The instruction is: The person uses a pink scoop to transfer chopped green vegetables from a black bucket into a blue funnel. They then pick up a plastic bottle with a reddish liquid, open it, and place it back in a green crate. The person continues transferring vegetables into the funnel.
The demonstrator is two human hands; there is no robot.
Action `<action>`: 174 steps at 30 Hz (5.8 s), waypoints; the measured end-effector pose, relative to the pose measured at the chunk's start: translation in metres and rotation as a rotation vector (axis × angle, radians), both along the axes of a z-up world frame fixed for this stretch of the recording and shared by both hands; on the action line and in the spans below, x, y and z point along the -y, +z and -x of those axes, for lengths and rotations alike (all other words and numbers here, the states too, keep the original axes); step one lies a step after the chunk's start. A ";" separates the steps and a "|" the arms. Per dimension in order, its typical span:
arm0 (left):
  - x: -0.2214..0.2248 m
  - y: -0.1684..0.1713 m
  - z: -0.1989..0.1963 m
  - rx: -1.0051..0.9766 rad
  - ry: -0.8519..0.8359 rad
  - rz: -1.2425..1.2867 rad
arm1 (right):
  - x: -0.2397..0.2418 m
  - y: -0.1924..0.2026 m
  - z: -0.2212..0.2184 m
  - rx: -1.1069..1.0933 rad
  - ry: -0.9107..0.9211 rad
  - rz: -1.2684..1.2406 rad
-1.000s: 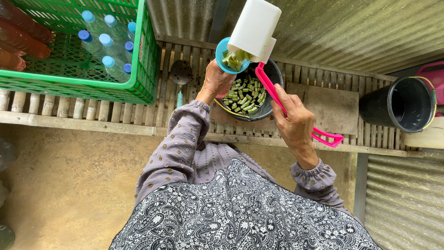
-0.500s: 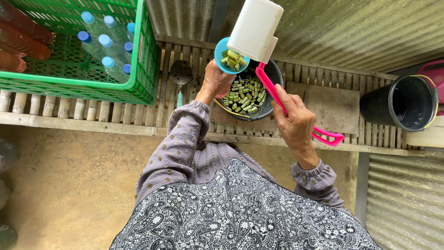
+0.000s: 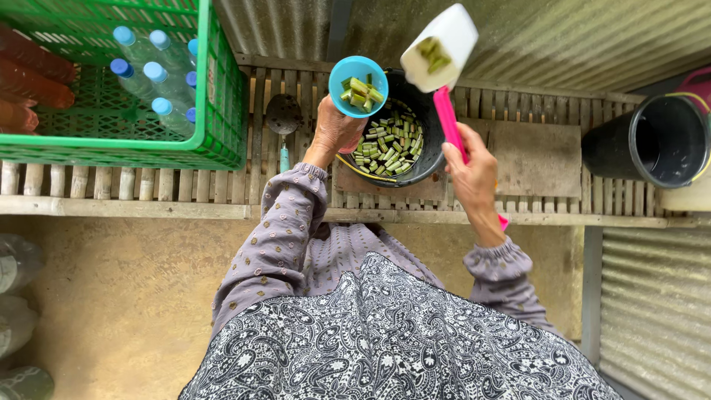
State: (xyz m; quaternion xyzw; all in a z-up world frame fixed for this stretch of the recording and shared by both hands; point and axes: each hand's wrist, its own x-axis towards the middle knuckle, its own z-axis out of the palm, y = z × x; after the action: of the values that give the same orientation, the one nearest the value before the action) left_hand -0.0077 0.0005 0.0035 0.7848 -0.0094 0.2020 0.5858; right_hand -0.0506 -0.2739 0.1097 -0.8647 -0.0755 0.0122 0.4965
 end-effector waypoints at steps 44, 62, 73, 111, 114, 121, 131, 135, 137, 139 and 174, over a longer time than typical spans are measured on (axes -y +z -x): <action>0.001 0.008 -0.004 -0.033 0.017 -0.016 | 0.017 0.076 0.009 -0.175 0.131 -0.175; 0.005 0.006 -0.003 -0.070 0.009 -0.039 | -0.025 0.092 0.027 0.299 0.228 0.240; 0.002 -0.002 -0.004 -0.062 -0.006 -0.031 | -0.029 0.093 0.030 0.346 0.233 0.253; 0.000 -0.005 -0.006 -0.056 0.022 -0.019 | -0.028 0.094 0.040 0.409 0.226 0.328; 0.000 -0.005 -0.006 -0.075 0.022 -0.019 | -0.029 0.092 0.040 0.435 0.224 0.332; 0.000 -0.007 -0.007 -0.071 0.024 -0.013 | -0.029 0.085 0.040 0.465 0.217 0.355; -0.001 -0.005 -0.007 -0.081 0.006 0.014 | -0.030 0.079 0.035 0.537 0.216 0.392; -0.001 -0.003 -0.007 -0.076 0.019 -0.015 | -0.030 0.080 0.036 0.546 0.203 0.399; -0.001 -0.002 -0.006 -0.072 0.017 0.001 | -0.030 0.080 0.036 0.560 0.200 0.399; -0.001 -0.002 -0.006 -0.064 0.017 0.004 | -0.030 0.081 0.037 0.554 0.201 0.387; -0.003 -0.012 -0.002 -0.093 -0.028 -0.032 | -0.032 -0.128 -0.040 -0.109 0.257 0.694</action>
State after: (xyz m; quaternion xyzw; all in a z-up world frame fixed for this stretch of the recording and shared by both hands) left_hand -0.0056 0.0033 -0.0088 0.8025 0.0036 0.1571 0.5756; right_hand -0.0102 -0.2420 -0.0179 -0.9631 -0.1481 0.1450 0.1716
